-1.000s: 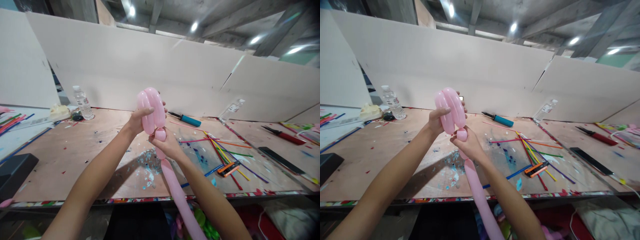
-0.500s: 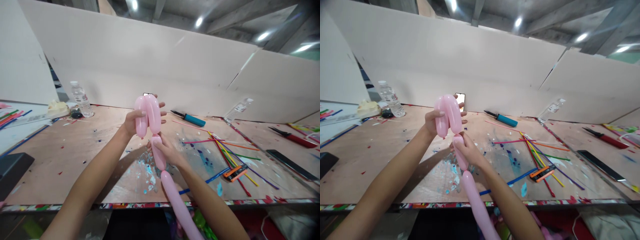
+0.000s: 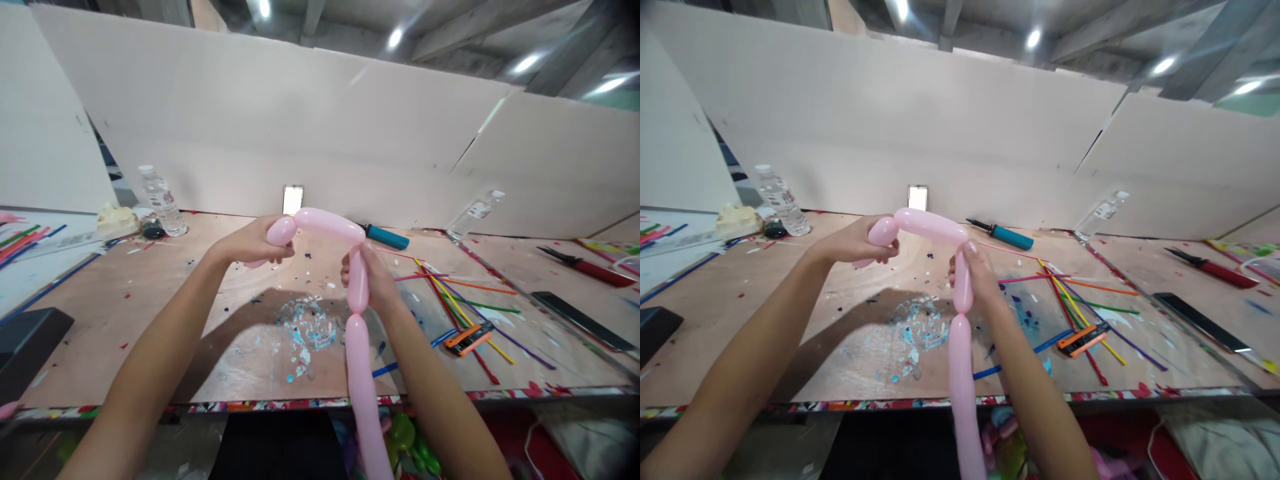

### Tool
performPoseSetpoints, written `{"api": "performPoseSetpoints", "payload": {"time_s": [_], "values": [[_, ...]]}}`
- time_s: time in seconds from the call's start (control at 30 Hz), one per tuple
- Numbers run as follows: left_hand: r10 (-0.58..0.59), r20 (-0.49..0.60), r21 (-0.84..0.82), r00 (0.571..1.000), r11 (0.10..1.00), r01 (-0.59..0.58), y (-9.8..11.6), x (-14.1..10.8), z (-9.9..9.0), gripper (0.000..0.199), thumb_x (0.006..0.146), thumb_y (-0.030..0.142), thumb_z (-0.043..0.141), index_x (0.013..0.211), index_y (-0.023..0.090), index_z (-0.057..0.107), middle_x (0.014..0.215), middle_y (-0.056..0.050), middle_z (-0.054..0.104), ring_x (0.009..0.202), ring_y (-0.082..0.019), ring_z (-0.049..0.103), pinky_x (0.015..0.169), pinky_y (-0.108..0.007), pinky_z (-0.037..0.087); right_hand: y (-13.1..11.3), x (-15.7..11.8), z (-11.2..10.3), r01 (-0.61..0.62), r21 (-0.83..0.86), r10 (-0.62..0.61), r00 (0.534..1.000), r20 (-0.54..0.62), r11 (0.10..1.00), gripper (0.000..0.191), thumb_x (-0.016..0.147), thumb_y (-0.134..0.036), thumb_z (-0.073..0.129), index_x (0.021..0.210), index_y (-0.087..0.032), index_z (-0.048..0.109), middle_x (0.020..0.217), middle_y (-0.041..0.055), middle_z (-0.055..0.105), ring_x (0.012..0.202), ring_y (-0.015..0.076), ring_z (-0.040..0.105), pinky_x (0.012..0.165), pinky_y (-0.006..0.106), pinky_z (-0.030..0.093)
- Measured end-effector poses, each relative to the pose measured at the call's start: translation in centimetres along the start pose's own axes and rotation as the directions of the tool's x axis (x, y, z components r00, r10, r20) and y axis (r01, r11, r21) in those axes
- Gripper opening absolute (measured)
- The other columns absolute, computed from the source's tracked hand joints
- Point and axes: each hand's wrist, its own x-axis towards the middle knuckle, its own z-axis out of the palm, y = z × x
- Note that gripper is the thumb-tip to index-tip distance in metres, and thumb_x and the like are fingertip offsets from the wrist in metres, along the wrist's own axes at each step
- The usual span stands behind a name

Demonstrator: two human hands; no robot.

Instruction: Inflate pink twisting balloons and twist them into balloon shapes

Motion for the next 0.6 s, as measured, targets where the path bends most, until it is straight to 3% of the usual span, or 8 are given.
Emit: {"api": "performPoseSetpoints", "payload": {"time_s": [0.07,0.13,0.23,0.33,0.47,0.6], "values": [[0.055,-0.105,0.207,0.993,0.978,-0.033,0.3,-1.0,-0.5,0.044,0.061,0.026,0.075,0.104,0.018,0.066,0.086,-0.007,0.068,0.077,-0.025,0.064,0.076,-0.039,0.048,-1.8,-0.1,-0.6,0.081,-0.074,-0.079,0.997,0.022,0.994,0.036,0.079,-0.054,0.062,0.096,-0.024,0.05,0.069,-0.0033,0.055,0.052,0.011,0.054,0.046,0.023,0.045],[0.125,-0.176,0.304,0.976,0.95,-0.067,0.4,-1.9,-0.5,0.051,0.057,0.027,0.077,0.106,0.021,0.066,0.091,-0.006,0.067,0.088,-0.028,0.061,0.085,-0.04,0.043,-3.5,-0.6,-0.8,0.177,-0.19,-0.166,0.983,0.075,0.966,0.036,0.078,-0.051,0.063,0.099,-0.024,0.053,0.072,-0.0014,0.059,0.054,0.0128,0.057,0.047,0.025,0.047],[0.154,-0.201,0.307,0.967,0.948,-0.087,0.3,-2.9,0.1,0.053,0.064,0.029,0.072,0.115,0.022,0.06,0.102,-0.008,0.065,0.093,-0.028,0.058,0.087,-0.039,0.041,-5.1,-1.5,-0.4,0.311,-0.357,-0.283,0.95,0.13,0.881,0.035,0.079,-0.05,0.063,0.101,-0.023,0.057,0.077,0.0003,0.061,0.056,0.0142,0.059,0.048,0.027,0.049],[0.178,-0.233,0.31,0.956,0.945,-0.1,0.2,-3.5,0.8,0.041,0.071,0.031,0.066,0.11,0.02,0.06,0.102,-0.009,0.063,0.088,-0.026,0.055,0.082,-0.038,0.04,-6.0,-2.4,0.2,0.43,-0.526,-0.432,0.893,0.128,0.734,0.034,0.08,-0.047,0.064,0.104,-0.023,0.06,0.078,0.0008,0.062,0.058,0.0144,0.06,0.051,0.028,0.05],[0.149,-0.372,0.332,0.916,0.943,-0.019,-0.1,-4.0,1.2,0.041,0.067,0.031,0.071,0.104,0.023,0.058,0.082,-0.003,0.061,0.068,-0.019,0.051,0.072,-0.035,0.039,-6.6,-2.9,0.0,0.467,-0.704,-0.544,0.828,0.136,0.535,0.031,0.081,-0.043,0.064,0.103,-0.022,0.063,0.081,0.0025,0.065,0.059,0.0142,0.059,0.056,0.029,0.05],[0.187,-0.472,0.313,0.861,0.949,-0.035,-0.4,-4.6,1.6,0.045,0.064,0.033,0.075,0.105,0.026,0.059,0.081,-0.002,0.062,0.068,-0.02,0.052,0.072,-0.034,0.038,-6.2,-2.3,-1.2,0.453,-0.763,-0.549,0.821,0.156,0.461,0.03,0.081,-0.042,0.062,0.103,-0.021,0.065,0.089,0.0047,0.066,0.068,0.0175,0.063,0.063,0.032,0.051]]}}
